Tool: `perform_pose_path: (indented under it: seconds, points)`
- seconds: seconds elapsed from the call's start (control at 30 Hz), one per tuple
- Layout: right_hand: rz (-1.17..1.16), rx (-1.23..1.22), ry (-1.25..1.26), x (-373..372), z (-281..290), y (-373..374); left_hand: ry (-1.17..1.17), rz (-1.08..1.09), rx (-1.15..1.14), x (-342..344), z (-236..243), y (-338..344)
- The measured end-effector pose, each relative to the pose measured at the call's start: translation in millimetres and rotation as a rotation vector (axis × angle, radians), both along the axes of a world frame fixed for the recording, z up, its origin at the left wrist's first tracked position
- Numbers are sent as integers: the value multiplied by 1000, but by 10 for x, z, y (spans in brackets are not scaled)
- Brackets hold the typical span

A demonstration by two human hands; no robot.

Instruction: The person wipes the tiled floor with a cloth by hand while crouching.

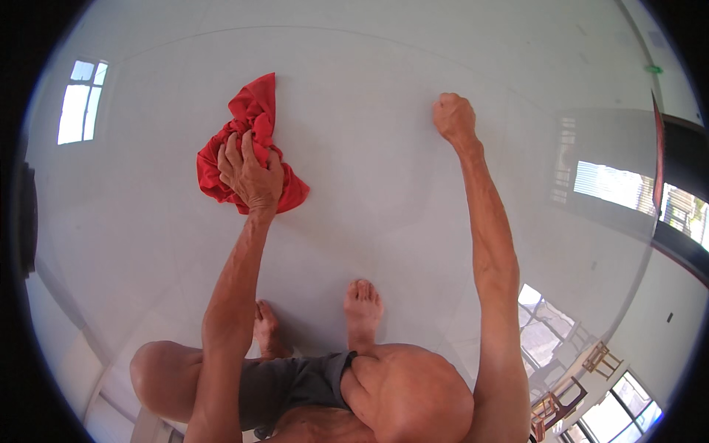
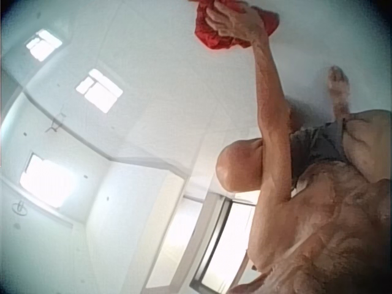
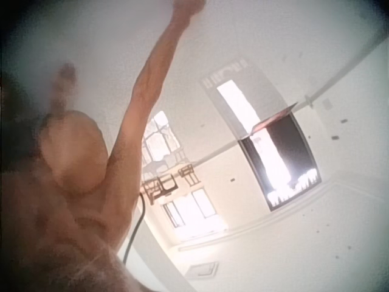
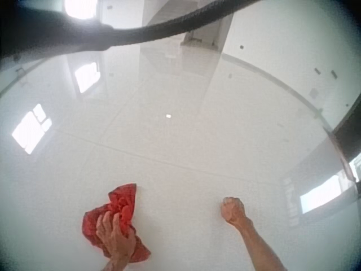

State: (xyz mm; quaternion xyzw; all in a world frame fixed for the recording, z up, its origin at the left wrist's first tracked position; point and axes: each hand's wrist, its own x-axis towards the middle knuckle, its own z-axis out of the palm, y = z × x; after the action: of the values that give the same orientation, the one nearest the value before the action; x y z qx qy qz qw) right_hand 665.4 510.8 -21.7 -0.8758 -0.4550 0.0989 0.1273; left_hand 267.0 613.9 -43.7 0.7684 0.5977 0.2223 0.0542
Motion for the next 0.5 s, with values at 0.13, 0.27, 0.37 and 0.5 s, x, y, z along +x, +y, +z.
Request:
perform_pose_path:
  seconds: [0.13, 0.27, 0.37, 0.5]
  points:
    - [-112, -47, 45, 76, 51, -1, 28, 15, 4, -1, -1, 14]
    - [66, -1, -5, -36, 20, -31, 32, 28, 11, -20, 25, 0]
    - [-209, -71, 112, 106, 60, -78, 14, 25, 7, 41, 17, -16]
    - [4, 33, -38, 4, -75, -47, 53, 11, 7, 4, 7, -15]
